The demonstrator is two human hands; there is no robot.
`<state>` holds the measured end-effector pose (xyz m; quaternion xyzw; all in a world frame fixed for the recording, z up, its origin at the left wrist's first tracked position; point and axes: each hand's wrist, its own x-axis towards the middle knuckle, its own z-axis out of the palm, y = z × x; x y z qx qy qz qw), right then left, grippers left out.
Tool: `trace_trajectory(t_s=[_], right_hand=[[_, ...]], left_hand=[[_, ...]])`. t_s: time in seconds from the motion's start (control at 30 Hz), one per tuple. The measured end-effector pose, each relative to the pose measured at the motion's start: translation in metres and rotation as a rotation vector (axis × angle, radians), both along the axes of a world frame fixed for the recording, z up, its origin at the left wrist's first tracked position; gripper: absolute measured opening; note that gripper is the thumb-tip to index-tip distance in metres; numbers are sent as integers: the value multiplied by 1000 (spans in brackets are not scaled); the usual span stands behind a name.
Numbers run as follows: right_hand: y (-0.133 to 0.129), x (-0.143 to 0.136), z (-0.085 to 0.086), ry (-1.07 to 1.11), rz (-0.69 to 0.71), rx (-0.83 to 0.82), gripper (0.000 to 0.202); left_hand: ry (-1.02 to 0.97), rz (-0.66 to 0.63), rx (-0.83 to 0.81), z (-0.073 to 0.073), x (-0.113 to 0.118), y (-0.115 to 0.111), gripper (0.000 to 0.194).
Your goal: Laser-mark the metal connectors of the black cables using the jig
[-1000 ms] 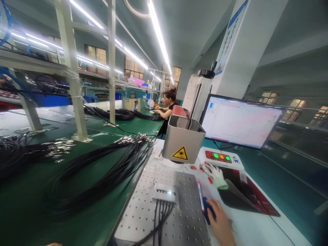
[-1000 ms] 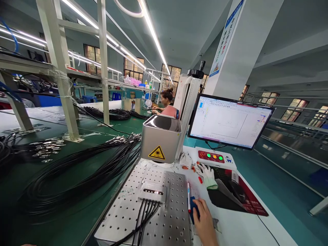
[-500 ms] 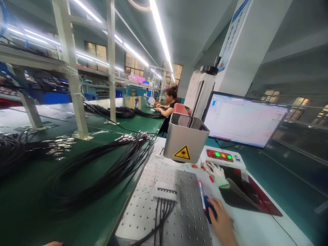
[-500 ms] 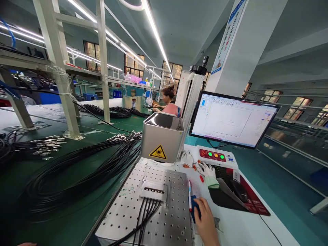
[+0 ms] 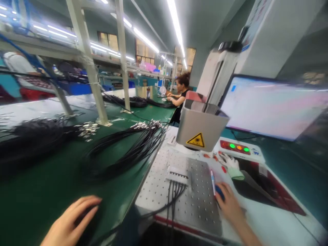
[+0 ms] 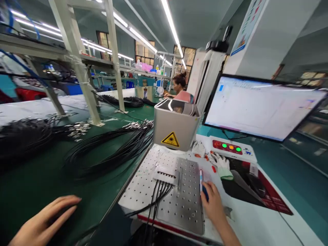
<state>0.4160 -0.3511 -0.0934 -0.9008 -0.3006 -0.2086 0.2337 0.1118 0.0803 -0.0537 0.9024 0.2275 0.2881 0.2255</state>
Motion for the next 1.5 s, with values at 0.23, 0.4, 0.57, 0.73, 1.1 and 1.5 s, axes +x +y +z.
trace_trajectory(t_s=[0.23,0.4,0.57,0.73,1.1,1.5], right_hand=[[81,20,40,180,330,-291,53],[116,32,36,188,379,-514,65],[118,36,33,135,394,-452,46],[130,5,42,128,402,-284,41],[262,-152,44,131,870,226,59],[317,-217,54,4,1483,-60,19]], left_hand=[[330,-357,-93,47,80,-73,26],[499,-279,-14,28,158,-124,38],[364,-128,-224,10,187,-144,30],[14,-59,-916,12,173,-137,23],[-150,30,-575,105,-16,-46,18],[395,136,466,19,-113,-89,20]])
